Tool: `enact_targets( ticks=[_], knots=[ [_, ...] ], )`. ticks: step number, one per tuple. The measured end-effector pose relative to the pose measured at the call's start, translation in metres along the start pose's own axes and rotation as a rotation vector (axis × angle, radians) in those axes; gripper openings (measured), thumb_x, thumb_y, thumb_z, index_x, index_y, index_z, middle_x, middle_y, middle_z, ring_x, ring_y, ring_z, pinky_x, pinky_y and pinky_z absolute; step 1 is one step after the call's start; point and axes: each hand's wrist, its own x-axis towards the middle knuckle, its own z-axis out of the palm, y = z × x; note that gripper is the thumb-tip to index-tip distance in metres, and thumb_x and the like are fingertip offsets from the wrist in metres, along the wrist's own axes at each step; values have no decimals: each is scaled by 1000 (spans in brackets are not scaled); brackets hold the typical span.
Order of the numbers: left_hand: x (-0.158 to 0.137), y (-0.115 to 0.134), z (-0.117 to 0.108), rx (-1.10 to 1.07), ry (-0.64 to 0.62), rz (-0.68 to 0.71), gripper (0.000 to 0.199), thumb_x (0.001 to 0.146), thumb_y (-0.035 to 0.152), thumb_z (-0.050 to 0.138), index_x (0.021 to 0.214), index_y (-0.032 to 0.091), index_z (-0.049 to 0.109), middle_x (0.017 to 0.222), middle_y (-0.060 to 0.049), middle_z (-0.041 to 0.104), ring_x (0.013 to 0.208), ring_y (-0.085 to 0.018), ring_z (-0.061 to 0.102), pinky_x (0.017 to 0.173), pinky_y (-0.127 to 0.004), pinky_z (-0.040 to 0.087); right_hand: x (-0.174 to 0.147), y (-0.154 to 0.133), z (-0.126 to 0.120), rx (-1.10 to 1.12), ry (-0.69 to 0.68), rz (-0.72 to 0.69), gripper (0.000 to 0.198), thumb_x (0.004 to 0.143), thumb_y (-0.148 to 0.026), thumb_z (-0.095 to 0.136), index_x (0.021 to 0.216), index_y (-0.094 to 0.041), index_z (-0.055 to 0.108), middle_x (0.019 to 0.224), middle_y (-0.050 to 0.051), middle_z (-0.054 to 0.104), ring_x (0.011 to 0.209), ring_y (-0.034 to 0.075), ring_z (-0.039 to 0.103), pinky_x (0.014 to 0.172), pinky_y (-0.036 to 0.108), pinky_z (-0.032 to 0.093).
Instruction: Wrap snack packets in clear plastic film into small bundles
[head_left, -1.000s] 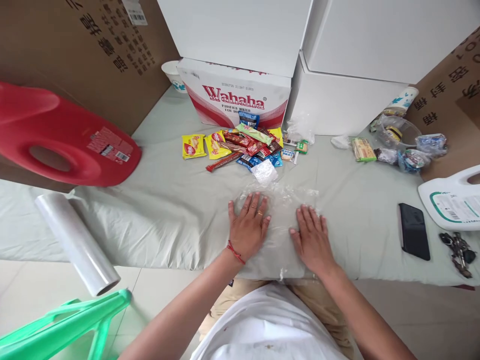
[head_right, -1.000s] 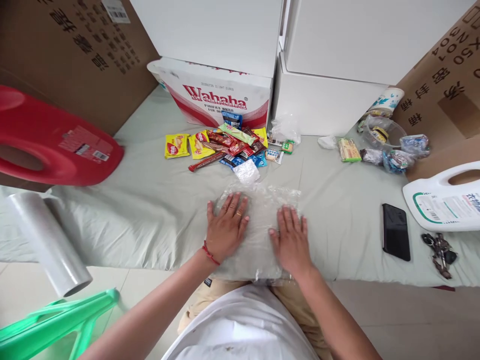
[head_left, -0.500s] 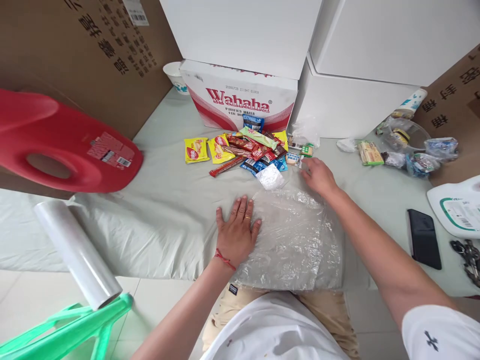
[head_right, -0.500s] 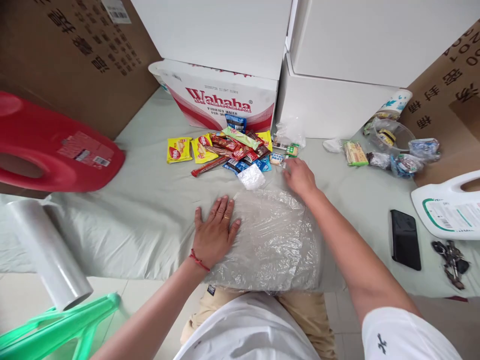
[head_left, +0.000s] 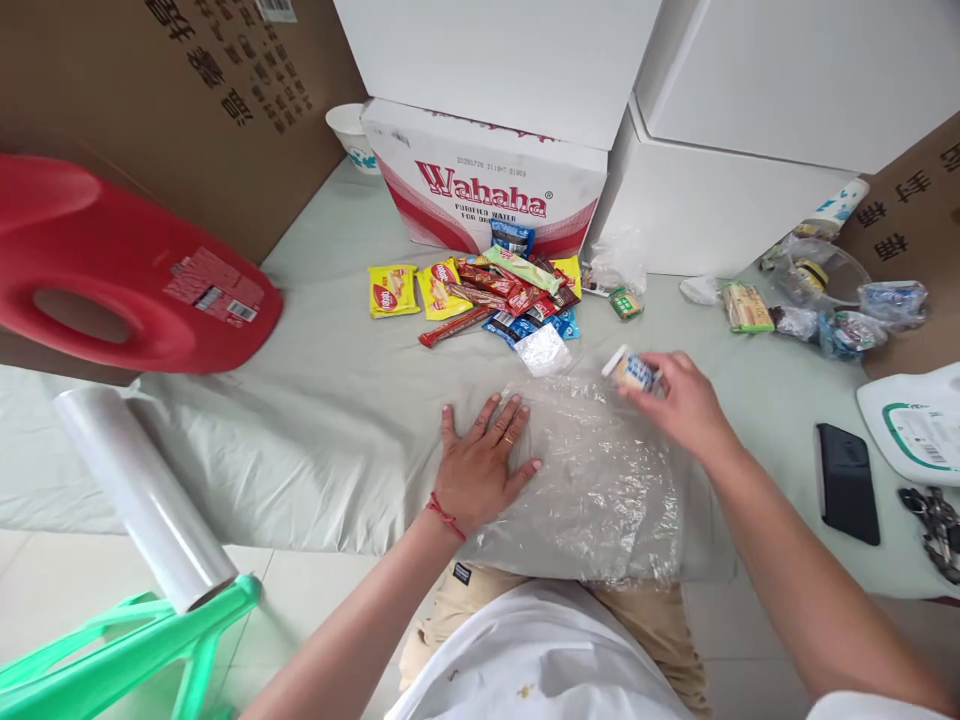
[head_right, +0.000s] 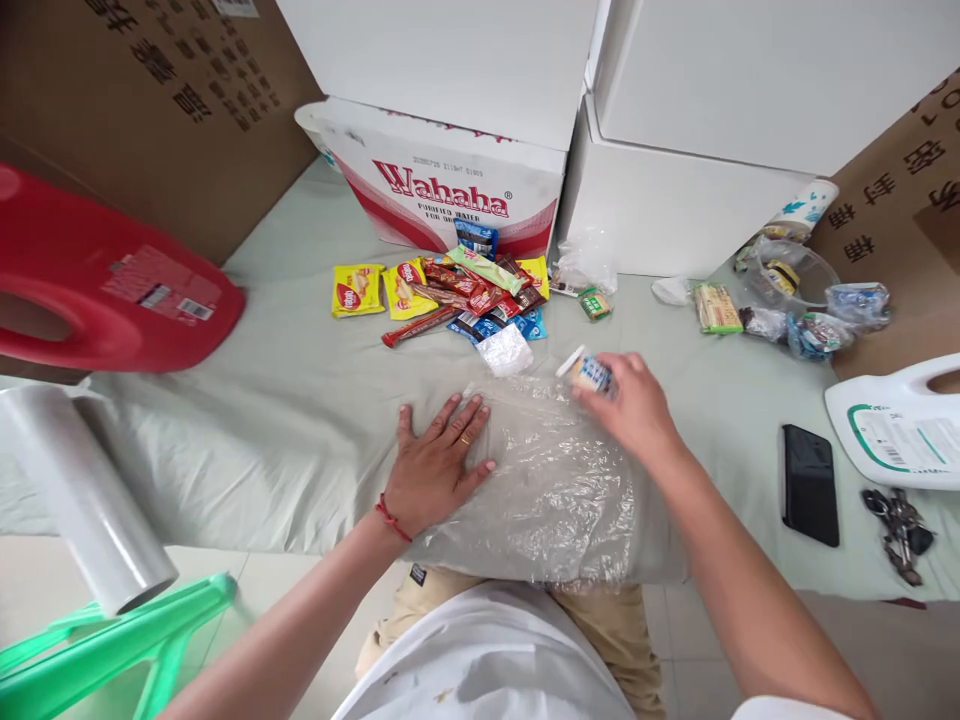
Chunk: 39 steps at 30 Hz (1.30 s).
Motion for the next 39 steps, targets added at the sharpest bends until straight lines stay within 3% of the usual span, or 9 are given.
enact_targets(
  ticks=[5, 11, 14, 17, 19, 22, 25, 32, 39],
  knots=[
    [-2, -1, 3, 35, -26, 11, 76, 96, 63, 47, 161, 27, 33, 166, -13, 31, 156, -37, 26, 119, -74, -13, -81, -40, 18, 140, -112, -302, 44, 93, -41, 67, 134, -26, 61, 119, 12, 63, 107, 31, 59, 93, 46, 51],
    [-6, -2, 6, 52, -4, 3, 66, 100, 56, 43, 161, 32, 33, 167, -10, 31, 157, -36, 24, 120, -73, -12, -91, -35, 49, 41, -250, -350, 52, 92, -39, 69, 140, -19, 58, 129, 15, 61, 112, 32, 55, 98, 49, 49],
    [-5, -1, 5, 63, -13, -9, 65, 100, 55, 43, 161, 33, 33, 167, -10, 30, 157, -35, 23, 120, -72, -12, -53, -14, 37, 146, -204, -294, 49, 97, -48, 59, 138, -22, 59, 130, 13, 62, 115, 28, 59, 99, 43, 50],
    [-4, -1, 5, 82, -30, -18, 65, 100, 55, 43, 161, 32, 33, 167, -9, 30, 157, -34, 23, 120, -72, -12, 21, 5, 22, 1, 11, 20, 43, 100, -47, 50, 128, -18, 64, 123, 14, 63, 111, 28, 62, 97, 42, 49],
    [-4, 0, 4, 85, -36, -22, 65, 100, 55, 44, 160, 33, 34, 167, -10, 31, 157, -35, 24, 120, -72, -10, 75, 13, 20, -119, 94, 231, 55, 95, -54, 57, 132, -14, 60, 130, 19, 57, 118, 32, 57, 95, 42, 49],
    [-4, 0, 5, 75, -29, -23, 65, 99, 55, 46, 160, 33, 35, 166, -10, 33, 157, -35, 25, 121, -72, -8, 134, 17, 27, -173, 25, 384, 63, 88, -61, 63, 128, -12, 62, 130, 21, 56, 120, 34, 55, 93, 42, 49],
    [-4, 0, 5, 53, -9, -19, 66, 99, 55, 46, 160, 33, 35, 167, -10, 32, 156, -35, 25, 121, -71, -8, 146, 21, 33, -203, -57, 337, 56, 90, -50, 64, 126, -8, 63, 127, 21, 56, 116, 29, 54, 94, 37, 46],
    [-5, -1, 4, 11, 10, -12, 65, 99, 55, 45, 160, 33, 35, 168, -8, 30, 157, -35, 24, 121, -72, -9, 43, 44, 11, -91, -126, 14, 48, 79, -35, 76, 123, -16, 69, 107, 10, 62, 104, 27, 57, 94, 38, 46],
    [-5, 0, 4, 30, -2, -7, 66, 100, 55, 44, 160, 30, 34, 168, -8, 29, 156, -35, 25, 120, -75, -9, -64, -12, 12, 203, -291, -355, 42, 87, -32, 71, 127, -21, 64, 118, 10, 63, 111, 27, 55, 98, 41, 48]
  ],
)
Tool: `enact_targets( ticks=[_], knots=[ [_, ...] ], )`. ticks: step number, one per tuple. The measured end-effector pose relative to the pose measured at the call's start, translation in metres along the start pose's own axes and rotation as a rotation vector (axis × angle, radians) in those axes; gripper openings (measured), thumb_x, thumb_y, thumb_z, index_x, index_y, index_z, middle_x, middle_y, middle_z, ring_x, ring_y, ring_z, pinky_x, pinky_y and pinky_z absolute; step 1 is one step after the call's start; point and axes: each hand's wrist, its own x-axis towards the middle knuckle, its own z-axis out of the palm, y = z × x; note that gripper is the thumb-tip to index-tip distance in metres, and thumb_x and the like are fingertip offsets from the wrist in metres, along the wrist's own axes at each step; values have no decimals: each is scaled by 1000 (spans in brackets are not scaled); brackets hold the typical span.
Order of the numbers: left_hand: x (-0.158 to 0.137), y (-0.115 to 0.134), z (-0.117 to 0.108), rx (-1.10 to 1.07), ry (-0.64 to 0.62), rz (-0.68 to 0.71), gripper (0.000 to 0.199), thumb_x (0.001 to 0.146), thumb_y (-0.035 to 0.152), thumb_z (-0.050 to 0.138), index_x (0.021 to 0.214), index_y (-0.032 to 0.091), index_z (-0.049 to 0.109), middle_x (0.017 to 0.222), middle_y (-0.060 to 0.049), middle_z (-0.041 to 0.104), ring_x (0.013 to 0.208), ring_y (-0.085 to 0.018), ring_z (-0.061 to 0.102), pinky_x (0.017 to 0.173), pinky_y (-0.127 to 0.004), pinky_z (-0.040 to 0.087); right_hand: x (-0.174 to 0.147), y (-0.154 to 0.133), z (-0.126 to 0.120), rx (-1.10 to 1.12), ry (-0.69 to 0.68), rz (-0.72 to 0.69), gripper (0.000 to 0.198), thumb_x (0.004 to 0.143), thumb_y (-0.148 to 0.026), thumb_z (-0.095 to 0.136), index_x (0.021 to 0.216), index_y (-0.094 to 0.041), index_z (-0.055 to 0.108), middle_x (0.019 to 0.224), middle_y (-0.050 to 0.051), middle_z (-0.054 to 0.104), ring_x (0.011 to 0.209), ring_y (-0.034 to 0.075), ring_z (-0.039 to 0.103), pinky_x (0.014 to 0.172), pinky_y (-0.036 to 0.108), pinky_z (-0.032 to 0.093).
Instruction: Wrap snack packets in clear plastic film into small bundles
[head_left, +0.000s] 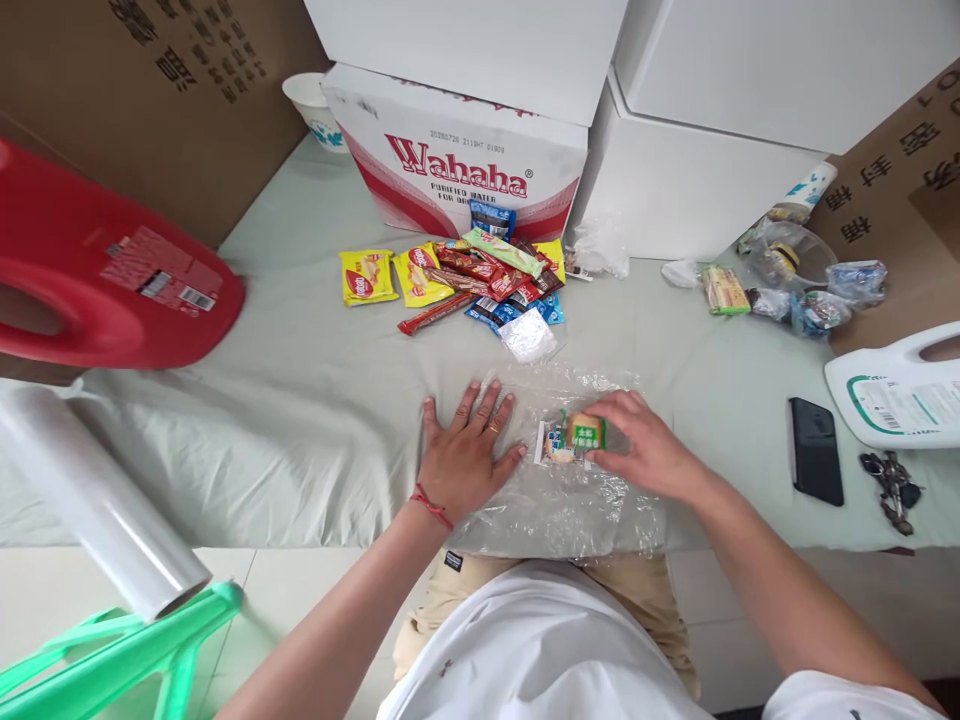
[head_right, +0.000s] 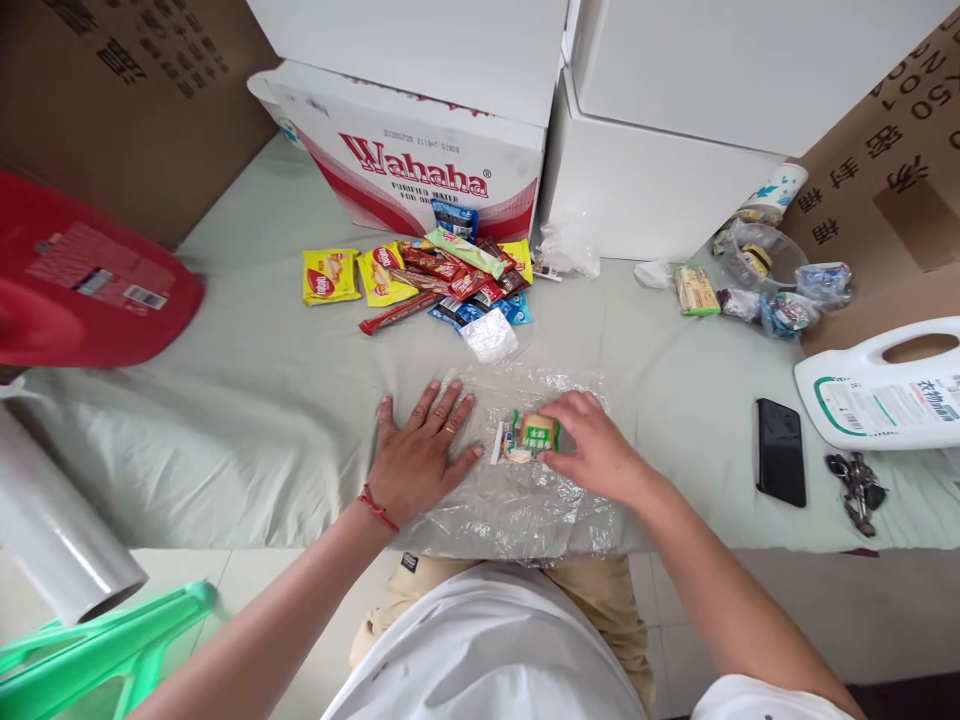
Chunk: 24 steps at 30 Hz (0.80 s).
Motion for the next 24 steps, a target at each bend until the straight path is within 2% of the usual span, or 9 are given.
enact_targets(
  ticks=[3, 6, 12, 16, 18, 20, 22, 24],
  knots=[
    [-1, 0, 1, 12, 4, 3, 66, 100, 56, 43, 160, 30, 34, 168, -9, 30, 156, -36, 25, 120, -75, -7, 1, -15, 17, -69, -46, -21, 47, 87, -29, 72, 132, -21, 62, 122, 11, 61, 110, 29, 52, 98, 44, 47],
    [-1, -1, 2, 29, 10, 6, 66, 101, 56, 42, 160, 29, 34, 168, -9, 30, 156, -36, 26, 120, -75, -6, 6, -15, 24, -122, -110, -1, 50, 86, -31, 75, 134, -21, 62, 124, 12, 62, 110, 30, 50, 97, 45, 46],
    [-2, -1, 2, 50, 40, 11, 65, 100, 56, 42, 160, 32, 35, 167, -8, 32, 155, -37, 27, 121, -74, 1, 1, -15, 25, -140, -124, 50, 44, 87, -33, 76, 128, -21, 65, 119, 12, 63, 106, 30, 50, 95, 45, 47],
    [-1, -1, 2, 47, 43, 18, 65, 100, 56, 42, 160, 31, 35, 167, -8, 32, 155, -38, 28, 120, -75, 2, 7, -4, 15, -144, -63, 28, 55, 88, -46, 72, 135, -20, 61, 128, 14, 62, 113, 33, 52, 98, 47, 47],
    [-1, -2, 2, 46, 40, 22, 66, 100, 56, 42, 160, 30, 35, 167, -9, 32, 155, -37, 28, 120, -75, 0, 28, 12, 2, -161, 43, 52, 49, 94, -46, 62, 134, -18, 62, 125, 15, 64, 113, 32, 56, 100, 46, 46],
    [-1, -2, 3, 46, 39, 24, 66, 101, 56, 42, 160, 29, 35, 167, -9, 31, 155, -37, 28, 120, -76, -2, 62, 33, -15, -225, 139, 144, 37, 99, -37, 51, 126, -17, 66, 114, 13, 68, 107, 30, 60, 99, 44, 46],
    [-1, -2, 3, 46, 43, 23, 66, 101, 55, 42, 160, 28, 35, 167, -9, 32, 155, -37, 29, 120, -76, -3, 104, 56, -29, -306, 127, 268, 32, 96, -25, 48, 118, -16, 70, 108, 13, 70, 103, 29, 63, 97, 41, 46],
    [-1, -2, 3, 43, 48, 17, 65, 101, 55, 43, 160, 29, 36, 166, -9, 33, 154, -37, 29, 121, -75, -2, 146, 74, -36, -356, 104, 390, 33, 95, -26, 51, 120, -14, 68, 116, 15, 69, 109, 30, 63, 98, 40, 46]
  ],
)
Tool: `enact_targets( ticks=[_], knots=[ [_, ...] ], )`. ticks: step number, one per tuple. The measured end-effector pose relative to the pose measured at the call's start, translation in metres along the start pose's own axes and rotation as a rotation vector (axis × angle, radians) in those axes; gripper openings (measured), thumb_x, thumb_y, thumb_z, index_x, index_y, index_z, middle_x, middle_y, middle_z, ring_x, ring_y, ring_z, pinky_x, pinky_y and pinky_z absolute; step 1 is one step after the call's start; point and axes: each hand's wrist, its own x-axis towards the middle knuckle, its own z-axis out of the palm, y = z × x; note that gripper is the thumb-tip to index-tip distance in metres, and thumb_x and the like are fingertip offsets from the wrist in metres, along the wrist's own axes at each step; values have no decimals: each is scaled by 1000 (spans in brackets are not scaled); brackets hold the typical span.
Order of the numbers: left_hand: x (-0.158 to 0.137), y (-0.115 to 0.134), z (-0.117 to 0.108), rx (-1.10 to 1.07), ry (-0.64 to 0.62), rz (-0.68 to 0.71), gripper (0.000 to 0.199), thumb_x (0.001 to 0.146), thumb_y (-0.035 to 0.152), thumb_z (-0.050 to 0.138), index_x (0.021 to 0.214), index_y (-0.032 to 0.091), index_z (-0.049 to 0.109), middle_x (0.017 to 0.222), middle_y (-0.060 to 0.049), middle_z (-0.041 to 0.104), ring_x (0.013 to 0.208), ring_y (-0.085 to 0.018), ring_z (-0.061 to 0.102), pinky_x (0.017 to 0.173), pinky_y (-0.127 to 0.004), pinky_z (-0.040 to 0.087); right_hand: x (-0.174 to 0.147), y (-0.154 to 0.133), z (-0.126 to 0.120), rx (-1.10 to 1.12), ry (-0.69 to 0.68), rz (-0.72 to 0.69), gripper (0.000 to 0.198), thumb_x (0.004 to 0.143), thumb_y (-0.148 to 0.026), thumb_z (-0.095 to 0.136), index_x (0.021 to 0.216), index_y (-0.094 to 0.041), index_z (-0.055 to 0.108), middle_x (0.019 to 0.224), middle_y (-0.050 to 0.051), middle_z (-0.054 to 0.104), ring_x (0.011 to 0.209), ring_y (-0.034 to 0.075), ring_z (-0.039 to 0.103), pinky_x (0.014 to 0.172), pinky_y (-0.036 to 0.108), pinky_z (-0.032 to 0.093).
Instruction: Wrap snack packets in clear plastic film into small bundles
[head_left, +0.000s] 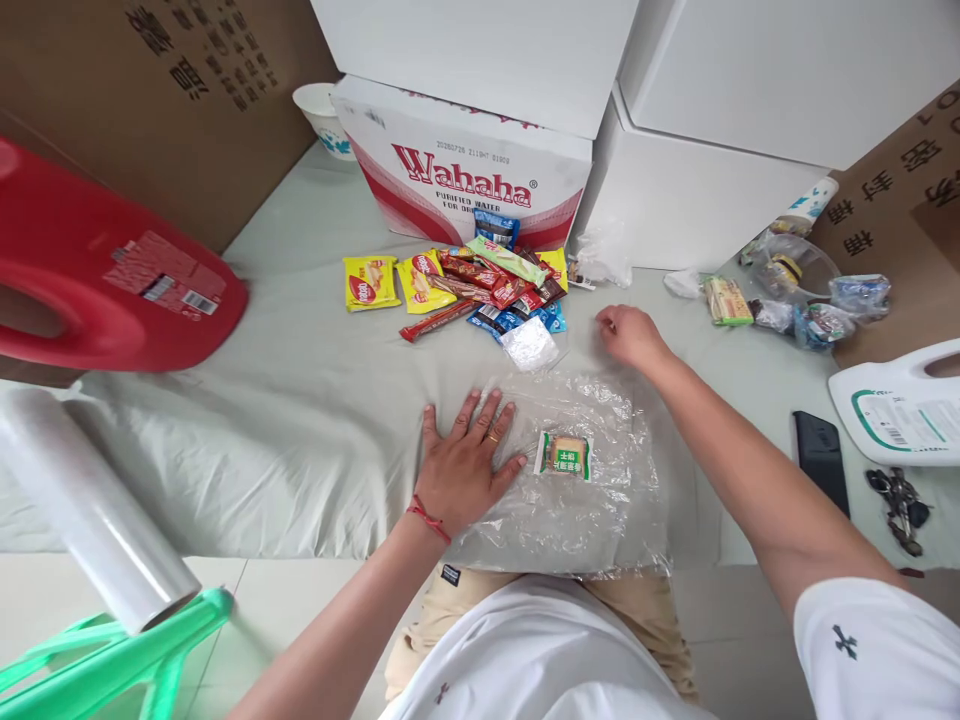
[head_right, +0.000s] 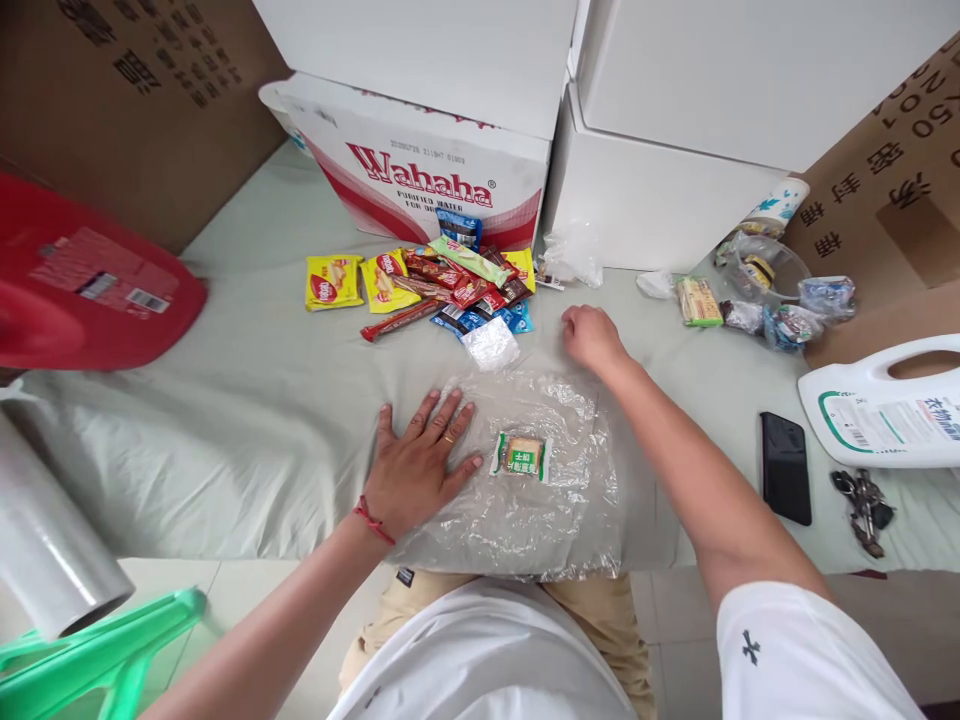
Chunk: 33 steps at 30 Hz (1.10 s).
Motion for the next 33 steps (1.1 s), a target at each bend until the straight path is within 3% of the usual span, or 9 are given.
enact_targets(
  ticks=[3, 6, 9, 13, 16, 20, 25, 29, 33],
  knots=[
    [0, 0, 0, -7, -1, -11, 65, 100, 57, 42, 159, 31, 37, 166, -8, 35, 154, -37, 30, 121, -74, -2, 52, -6, 8, -9, 56, 213, 62, 89, -46, 67, 139, -10, 55, 138, 21, 56, 127, 36, 54, 102, 42, 45],
    [0, -1, 0, -8, -9, -16, 65, 101, 59, 39, 159, 31, 37, 166, -8, 34, 155, -35, 29, 122, -73, -4, 84, -14, 15, 43, 97, 314, 89, 83, -60, 72, 145, -3, 45, 147, 27, 46, 136, 37, 43, 107, 42, 40],
    [-1, -1, 0, 0, -10, -15, 65, 101, 60, 37, 160, 31, 36, 167, -7, 32, 155, -35, 28, 122, -73, -4, 101, -18, 15, 88, 110, 335, 86, 92, -65, 57, 138, 7, 44, 141, 33, 46, 135, 36, 42, 107, 43, 37],
    [-1, -1, 0, 4, -13, -12, 66, 102, 60, 35, 160, 30, 35, 167, -6, 31, 156, -34, 27, 121, -74, -3, 103, -21, 8, 91, 78, 377, 75, 91, -54, 65, 139, 0, 46, 138, 28, 51, 127, 31, 49, 101, 38, 43],
    [-1, -1, -1, -2, -17, -10, 65, 102, 60, 36, 160, 30, 35, 167, -6, 31, 156, -34, 27, 121, -75, -1, 87, -17, 2, 59, 45, 409, 69, 84, -40, 73, 139, -7, 46, 131, 22, 59, 125, 32, 53, 97, 38, 46],
    [-1, -1, 0, -5, -13, -12, 66, 101, 59, 38, 160, 31, 35, 167, -7, 33, 155, -36, 28, 121, -75, 1, 42, 4, 1, 18, -34, 364, 71, 74, -34, 80, 136, -16, 51, 121, 16, 66, 121, 35, 53, 97, 41, 47],
    [-1, -1, 1, -3, -13, -8, 66, 102, 60, 35, 160, 29, 34, 168, -7, 29, 156, -33, 26, 122, -73, -5, -8, 18, 13, -19, -14, 198, 87, 72, -56, 79, 142, -16, 47, 133, 17, 59, 124, 36, 48, 103, 44, 42],
    [-2, 0, 1, -1, -12, -4, 65, 102, 58, 37, 160, 28, 35, 167, -7, 30, 156, -33, 27, 121, -74, -5, -22, 10, 18, -68, 62, 148, 60, 84, -49, 67, 132, -14, 57, 124, 18, 63, 116, 34, 53, 100, 42, 43],
    [-2, 0, 0, -2, -1, -3, 65, 101, 57, 40, 159, 28, 37, 166, -9, 34, 155, -35, 29, 121, -75, -1, -59, 13, 10, -143, 49, 125, 36, 84, -34, 62, 114, -15, 68, 107, 17, 65, 106, 34, 57, 92, 43, 46]
  ],
)
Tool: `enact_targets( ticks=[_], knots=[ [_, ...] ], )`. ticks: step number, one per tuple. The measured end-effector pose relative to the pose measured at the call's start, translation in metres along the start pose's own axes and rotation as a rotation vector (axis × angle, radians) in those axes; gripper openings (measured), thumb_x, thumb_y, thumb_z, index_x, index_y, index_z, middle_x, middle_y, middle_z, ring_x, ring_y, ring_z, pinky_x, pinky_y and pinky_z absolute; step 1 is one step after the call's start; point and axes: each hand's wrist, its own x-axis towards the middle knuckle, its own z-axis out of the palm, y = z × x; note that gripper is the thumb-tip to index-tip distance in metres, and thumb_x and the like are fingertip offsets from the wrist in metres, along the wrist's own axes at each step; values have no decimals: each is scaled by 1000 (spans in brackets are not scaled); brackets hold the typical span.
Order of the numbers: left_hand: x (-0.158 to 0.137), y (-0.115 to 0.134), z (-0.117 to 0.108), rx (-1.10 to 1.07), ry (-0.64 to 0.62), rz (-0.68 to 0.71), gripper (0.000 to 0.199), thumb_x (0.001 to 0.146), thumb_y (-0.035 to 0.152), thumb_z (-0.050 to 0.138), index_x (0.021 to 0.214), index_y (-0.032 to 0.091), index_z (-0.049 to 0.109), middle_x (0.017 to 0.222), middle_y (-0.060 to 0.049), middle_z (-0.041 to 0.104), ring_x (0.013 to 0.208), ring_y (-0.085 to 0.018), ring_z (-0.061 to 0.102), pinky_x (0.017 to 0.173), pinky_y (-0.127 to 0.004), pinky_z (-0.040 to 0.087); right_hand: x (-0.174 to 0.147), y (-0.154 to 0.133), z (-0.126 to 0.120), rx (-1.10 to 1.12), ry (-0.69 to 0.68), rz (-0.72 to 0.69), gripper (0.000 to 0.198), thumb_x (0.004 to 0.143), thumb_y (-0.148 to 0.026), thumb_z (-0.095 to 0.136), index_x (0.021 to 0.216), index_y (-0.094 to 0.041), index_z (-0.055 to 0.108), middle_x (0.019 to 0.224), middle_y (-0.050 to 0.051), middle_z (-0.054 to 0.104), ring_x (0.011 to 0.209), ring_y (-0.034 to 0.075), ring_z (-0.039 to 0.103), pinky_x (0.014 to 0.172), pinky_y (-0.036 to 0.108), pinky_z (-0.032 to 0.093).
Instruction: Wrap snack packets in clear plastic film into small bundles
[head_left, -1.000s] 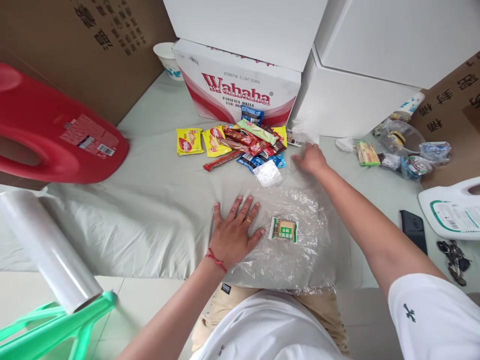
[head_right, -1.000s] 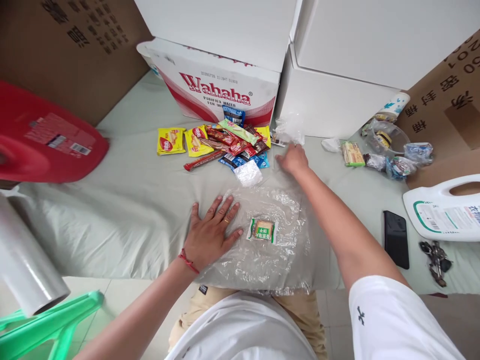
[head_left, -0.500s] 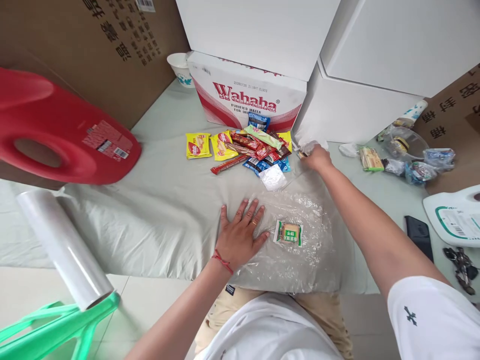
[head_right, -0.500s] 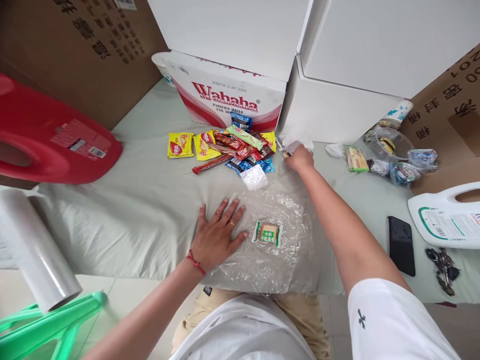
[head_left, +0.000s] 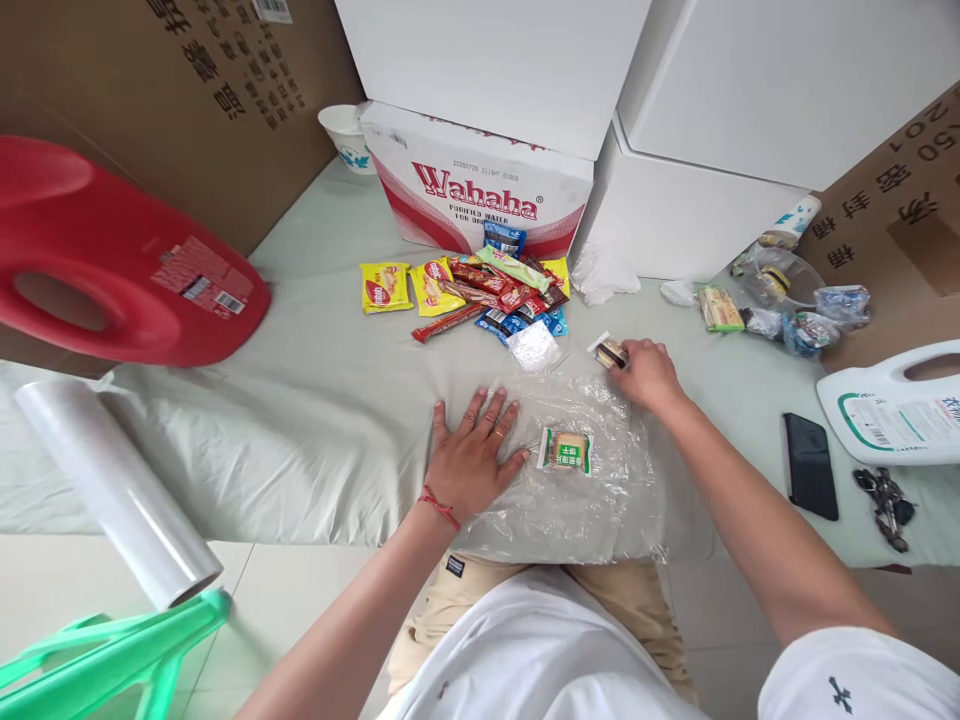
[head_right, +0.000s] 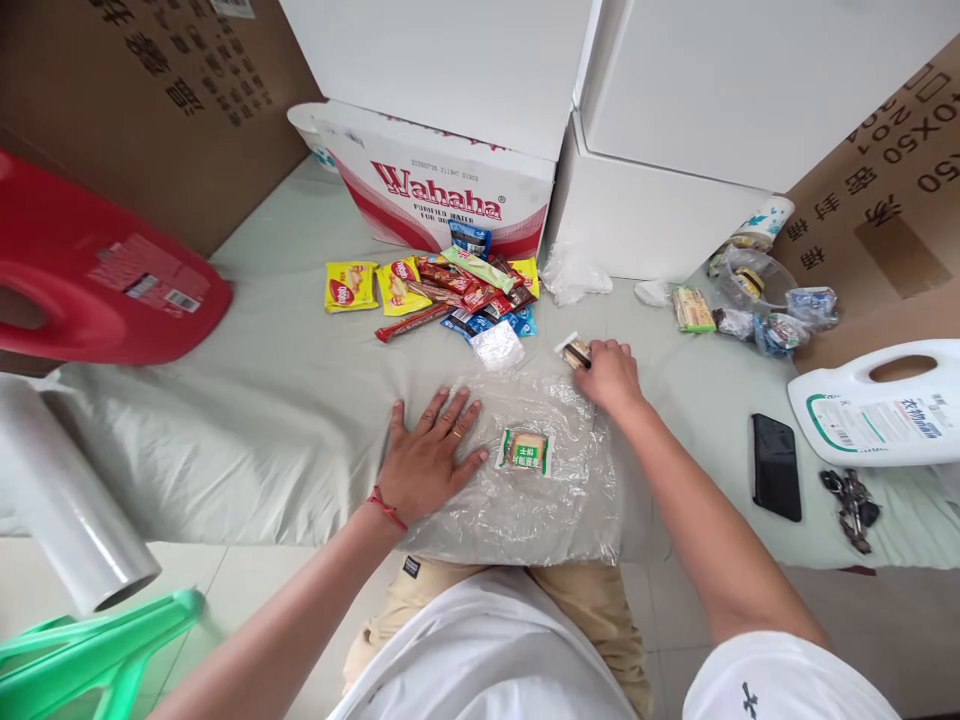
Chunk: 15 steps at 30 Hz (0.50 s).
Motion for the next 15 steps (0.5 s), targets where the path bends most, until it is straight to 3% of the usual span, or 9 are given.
enact_targets(
  ticks=[4, 8, 15],
  knots=[
    [1, 0, -1, -1, 2, 0, 64, 101, 56, 41, 159, 28, 38, 165, -11, 36, 154, -37, 30, 120, -76, 2, -66, 13, -12, 201, 10, -147, 42, 81, -26, 62, 122, -20, 66, 109, 12, 66, 107, 32, 58, 96, 44, 48],
    [1, 1, -2, 0, -8, 4, 63, 101, 55, 41, 159, 28, 38, 165, -11, 35, 154, -37, 30, 119, -77, 2, -121, -3, -22, 471, -49, -392, 52, 80, -19, 60, 132, -26, 61, 123, 8, 65, 116, 29, 57, 102, 44, 48],
    [0, 0, 0, -7, 5, 5, 63, 101, 56, 41, 158, 28, 40, 166, -12, 34, 155, -36, 29, 120, -75, 0, -138, -37, -14, 415, -78, -496, 58, 82, -15, 61, 139, -24, 56, 129, 12, 61, 119, 32, 53, 102, 51, 48]
  ],
)
